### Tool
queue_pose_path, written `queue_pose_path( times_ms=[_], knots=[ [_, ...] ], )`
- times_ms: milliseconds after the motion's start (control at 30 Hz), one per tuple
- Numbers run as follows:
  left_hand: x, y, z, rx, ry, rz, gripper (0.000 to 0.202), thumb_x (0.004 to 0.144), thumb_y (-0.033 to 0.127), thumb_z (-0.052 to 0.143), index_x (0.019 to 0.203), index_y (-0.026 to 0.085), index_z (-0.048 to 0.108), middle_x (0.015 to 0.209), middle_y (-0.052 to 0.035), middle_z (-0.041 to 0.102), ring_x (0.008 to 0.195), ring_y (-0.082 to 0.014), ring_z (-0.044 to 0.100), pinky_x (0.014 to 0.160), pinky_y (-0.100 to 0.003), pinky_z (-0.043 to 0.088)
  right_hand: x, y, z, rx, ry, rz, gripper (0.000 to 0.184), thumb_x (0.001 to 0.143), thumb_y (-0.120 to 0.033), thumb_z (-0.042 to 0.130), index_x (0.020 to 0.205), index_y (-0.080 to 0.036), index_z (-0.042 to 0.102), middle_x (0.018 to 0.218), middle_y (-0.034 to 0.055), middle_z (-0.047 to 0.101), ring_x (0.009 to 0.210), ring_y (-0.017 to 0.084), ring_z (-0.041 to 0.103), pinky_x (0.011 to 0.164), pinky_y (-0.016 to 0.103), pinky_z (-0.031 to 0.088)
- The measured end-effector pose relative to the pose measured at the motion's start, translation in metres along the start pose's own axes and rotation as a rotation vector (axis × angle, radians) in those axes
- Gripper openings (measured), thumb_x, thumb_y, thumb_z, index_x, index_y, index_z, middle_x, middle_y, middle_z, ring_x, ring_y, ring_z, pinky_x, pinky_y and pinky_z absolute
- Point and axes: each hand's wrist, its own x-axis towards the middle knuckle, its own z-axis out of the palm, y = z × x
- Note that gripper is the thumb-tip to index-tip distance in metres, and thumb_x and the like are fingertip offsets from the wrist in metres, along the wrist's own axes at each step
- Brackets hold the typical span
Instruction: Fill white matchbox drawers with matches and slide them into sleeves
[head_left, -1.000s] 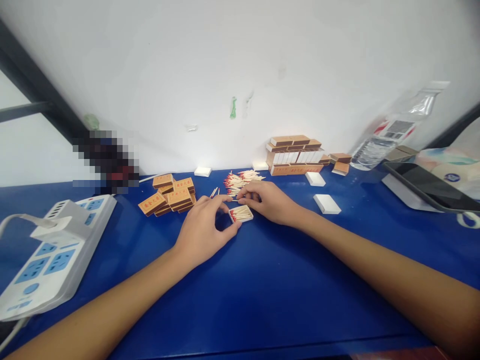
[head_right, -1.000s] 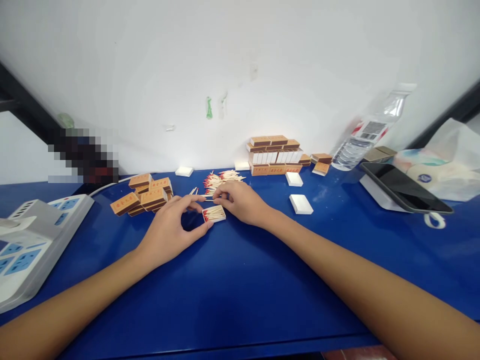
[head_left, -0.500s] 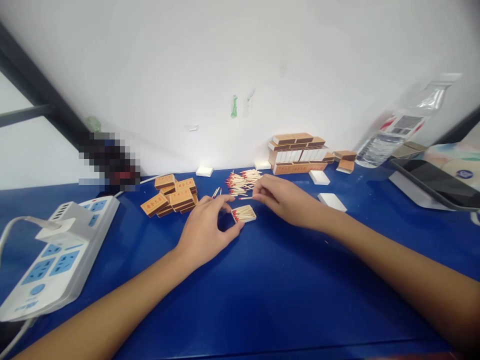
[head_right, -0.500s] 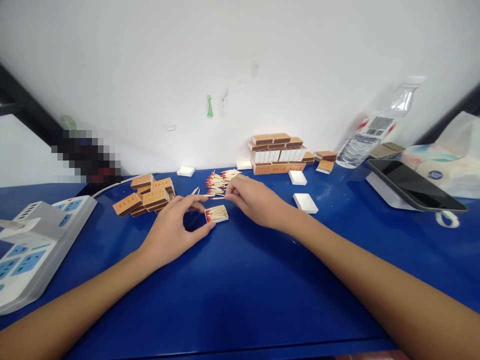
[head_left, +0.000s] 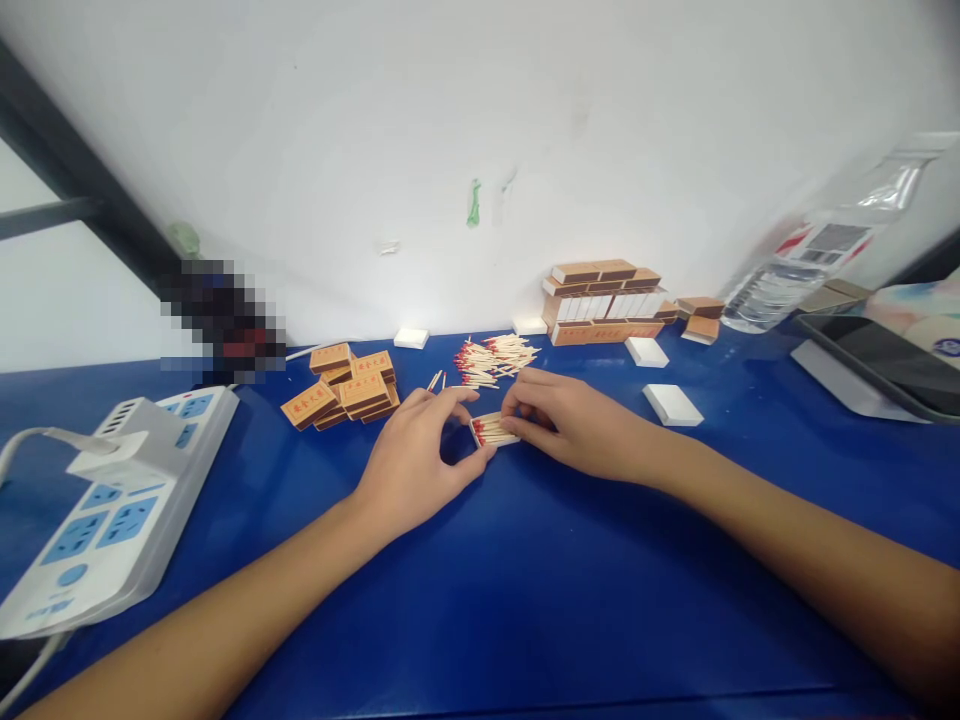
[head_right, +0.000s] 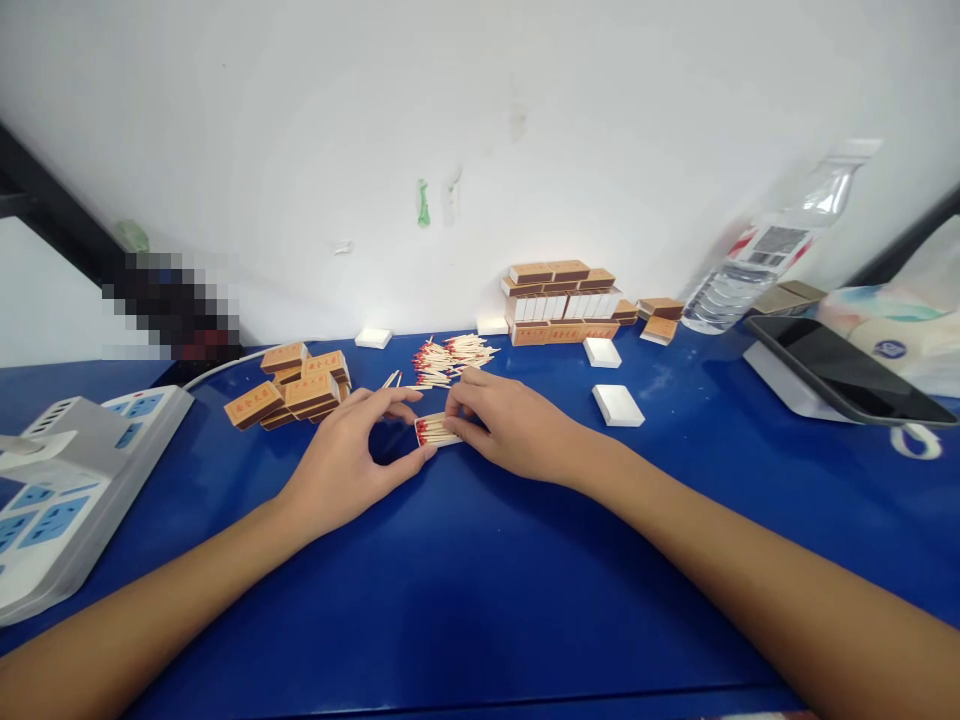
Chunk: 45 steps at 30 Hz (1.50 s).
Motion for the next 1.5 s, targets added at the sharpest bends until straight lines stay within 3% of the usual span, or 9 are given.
queue_pose_path(
  times_ms=[267, 400, 567, 900, 1000, 1167, 1300, 1500],
  knots=[
    [-0.001, 0.001, 0.001, -0.023, -0.013, 0.057, 0.05, 0.09, 0.029, 0.078, 0.135, 0.026, 0.058, 0.108, -0.0016, 0.077, 0.105, -0.0267, 0.065, 0.094, -0.044, 0.055, -0.003, -0.011, 0.003, 0.11, 0.044, -0.081, 0.015, 0.105, -0.029, 0.058, 0.096, -0.022, 0.067, 0.092, 0.0037, 0.063, 0.075, 0.015, 0.056, 0.067, 0.03, 0.044],
    [0.0, 0.002, -0.001, -0.028, -0.059, 0.065, 0.048, 0.089, 0.028, 0.079, 0.133, 0.025, 0.06, 0.111, -0.0032, 0.077, 0.11, -0.0273, 0.065, 0.1, -0.046, 0.054, -0.006, -0.018, 0.005, 0.183, -0.004, -0.149, 0.017, 0.106, -0.021, 0.052, 0.106, -0.023, 0.068, 0.101, 0.0051, 0.064, 0.079, 0.014, 0.06, 0.069, 0.028, 0.047],
    [0.001, 0.003, -0.001, -0.027, -0.058, 0.058, 0.051, 0.089, 0.026, 0.079, 0.135, 0.024, 0.058, 0.11, -0.0024, 0.077, 0.109, -0.0265, 0.065, 0.1, -0.045, 0.054, -0.008, -0.019, 0.004, 0.097, -0.002, -0.214, 0.024, 0.105, -0.015, 0.049, 0.107, -0.021, 0.071, 0.097, 0.0046, 0.06, 0.074, 0.013, 0.056, 0.068, 0.029, 0.045],
    [-0.001, 0.002, 0.0, -0.027, -0.035, 0.068, 0.05, 0.089, 0.028, 0.079, 0.135, 0.025, 0.058, 0.108, -0.0019, 0.077, 0.107, -0.0263, 0.066, 0.099, -0.045, 0.054, -0.008, -0.015, 0.001, 0.052, 0.019, -0.199, 0.025, 0.103, -0.015, 0.049, 0.103, -0.021, 0.074, 0.094, 0.0044, 0.06, 0.069, 0.012, 0.055, 0.065, 0.028, 0.043],
    [-0.001, 0.002, 0.0, -0.043, -0.008, 0.072, 0.05, 0.089, 0.029, 0.08, 0.135, 0.025, 0.058, 0.106, -0.0006, 0.078, 0.104, -0.0249, 0.066, 0.096, -0.043, 0.055, -0.007, -0.009, -0.002, 0.0, 0.069, -0.191, 0.024, 0.101, -0.014, 0.051, 0.103, -0.02, 0.073, 0.091, 0.0045, 0.061, 0.071, 0.014, 0.056, 0.065, 0.029, 0.042],
    [0.0, 0.002, -0.001, -0.035, 0.118, 0.055, 0.044, 0.089, 0.029, 0.081, 0.129, 0.025, 0.062, 0.103, 0.0005, 0.078, 0.104, -0.0244, 0.067, 0.102, -0.046, 0.052, -0.004, 0.002, -0.005, -0.111, 0.26, -0.163, 0.021, 0.098, -0.014, 0.051, 0.105, -0.021, 0.07, 0.091, 0.005, 0.063, 0.071, 0.016, 0.055, 0.063, 0.03, 0.041],
    [0.0, 0.002, 0.0, -0.026, 0.009, 0.053, 0.043, 0.088, 0.027, 0.081, 0.127, 0.024, 0.065, 0.101, -0.0006, 0.077, 0.101, -0.0247, 0.065, 0.094, -0.043, 0.056, -0.003, 0.003, -0.004, -0.132, 0.347, -0.139, 0.022, 0.097, -0.013, 0.05, 0.105, -0.021, 0.069, 0.093, 0.0052, 0.065, 0.069, 0.016, 0.055, 0.064, 0.03, 0.043],
    [-0.001, -0.001, 0.0, -0.012, 0.055, 0.081, 0.044, 0.09, 0.029, 0.081, 0.13, 0.023, 0.065, 0.103, -0.001, 0.077, 0.103, -0.0242, 0.065, 0.097, -0.043, 0.055, -0.002, 0.008, -0.002, -0.165, 0.419, -0.124, 0.02, 0.091, -0.008, 0.054, 0.098, -0.019, 0.07, 0.085, 0.003, 0.062, 0.065, 0.014, 0.053, 0.063, 0.029, 0.043]
  ],
)
